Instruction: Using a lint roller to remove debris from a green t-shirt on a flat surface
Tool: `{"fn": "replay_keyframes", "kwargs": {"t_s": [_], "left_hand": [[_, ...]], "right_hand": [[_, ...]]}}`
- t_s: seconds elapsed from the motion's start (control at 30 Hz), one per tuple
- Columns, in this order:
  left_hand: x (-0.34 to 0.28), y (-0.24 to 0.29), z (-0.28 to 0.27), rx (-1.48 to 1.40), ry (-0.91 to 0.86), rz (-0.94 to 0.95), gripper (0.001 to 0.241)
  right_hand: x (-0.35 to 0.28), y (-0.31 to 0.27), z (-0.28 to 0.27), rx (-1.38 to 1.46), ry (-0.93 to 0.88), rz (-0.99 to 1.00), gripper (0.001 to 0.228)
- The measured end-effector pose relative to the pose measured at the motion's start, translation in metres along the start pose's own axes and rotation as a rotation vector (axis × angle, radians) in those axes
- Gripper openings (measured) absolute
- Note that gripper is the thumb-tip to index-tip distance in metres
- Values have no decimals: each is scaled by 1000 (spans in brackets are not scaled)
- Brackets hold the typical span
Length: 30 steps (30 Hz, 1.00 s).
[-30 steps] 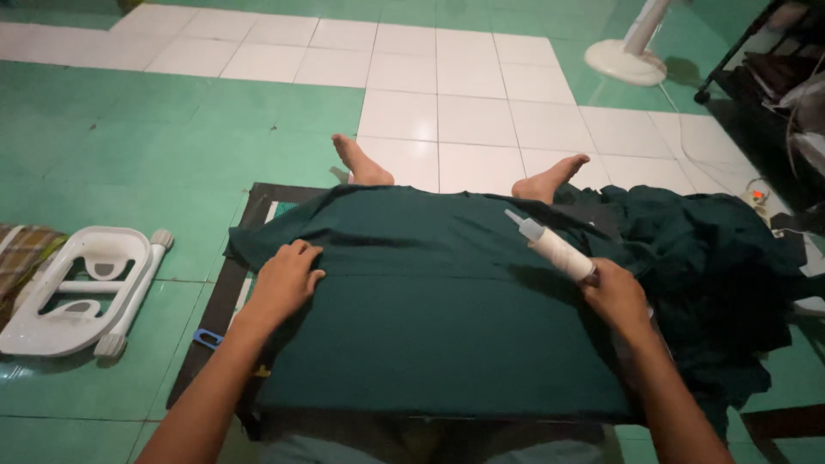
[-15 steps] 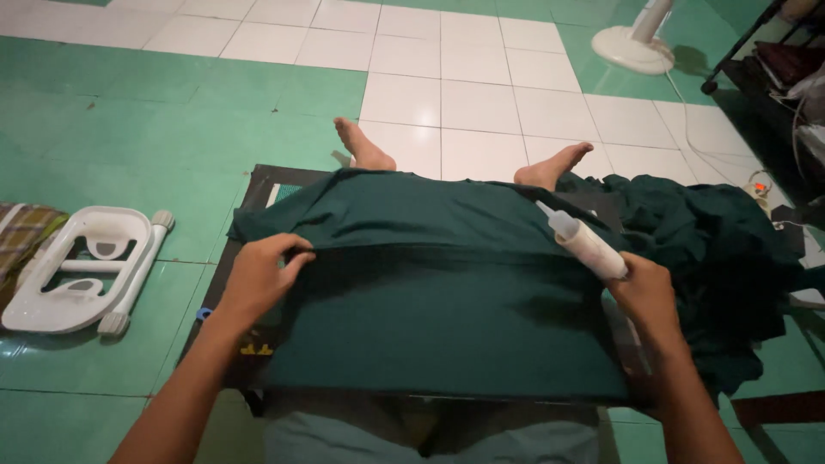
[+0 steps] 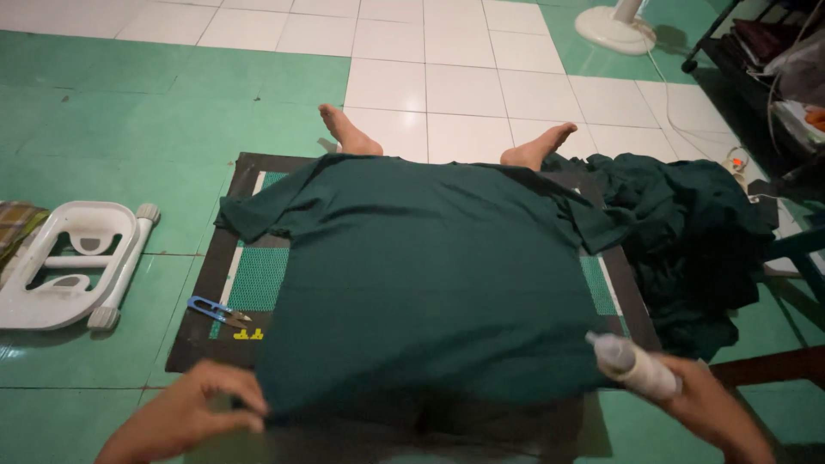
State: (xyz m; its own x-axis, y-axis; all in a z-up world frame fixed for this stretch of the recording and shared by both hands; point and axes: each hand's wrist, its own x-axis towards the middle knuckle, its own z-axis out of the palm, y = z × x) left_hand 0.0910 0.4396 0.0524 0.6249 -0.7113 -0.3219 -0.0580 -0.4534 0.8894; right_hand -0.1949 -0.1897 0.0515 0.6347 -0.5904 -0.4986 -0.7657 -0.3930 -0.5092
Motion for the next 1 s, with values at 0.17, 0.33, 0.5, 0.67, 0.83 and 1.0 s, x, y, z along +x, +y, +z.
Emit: {"fn": "replay_keyframes", "kwargs": {"t_s": [0.17, 0.33, 0.5, 0.67, 0.83, 1.0], "left_hand": [[-14, -60, 20, -158, -314, 112, 39], [18, -11, 42, 102, -576, -514, 13], [40, 10, 37, 239, 195, -284, 20], [83, 31, 21, 653, 617, -264, 39], [123, -15, 4, 748, 651, -181, 48], [140, -13, 3, 583, 666, -136, 32]], "right_hand": [[23, 63, 23, -86, -172, 169, 54], [8, 26, 24, 133, -102, 235, 52], [-20, -66, 25, 140, 119, 183, 31], [37, -75, 33, -114, 329, 52, 40], [101, -42, 37, -89, 451, -107, 46], [98, -57, 40, -126, 454, -198, 48]]}}
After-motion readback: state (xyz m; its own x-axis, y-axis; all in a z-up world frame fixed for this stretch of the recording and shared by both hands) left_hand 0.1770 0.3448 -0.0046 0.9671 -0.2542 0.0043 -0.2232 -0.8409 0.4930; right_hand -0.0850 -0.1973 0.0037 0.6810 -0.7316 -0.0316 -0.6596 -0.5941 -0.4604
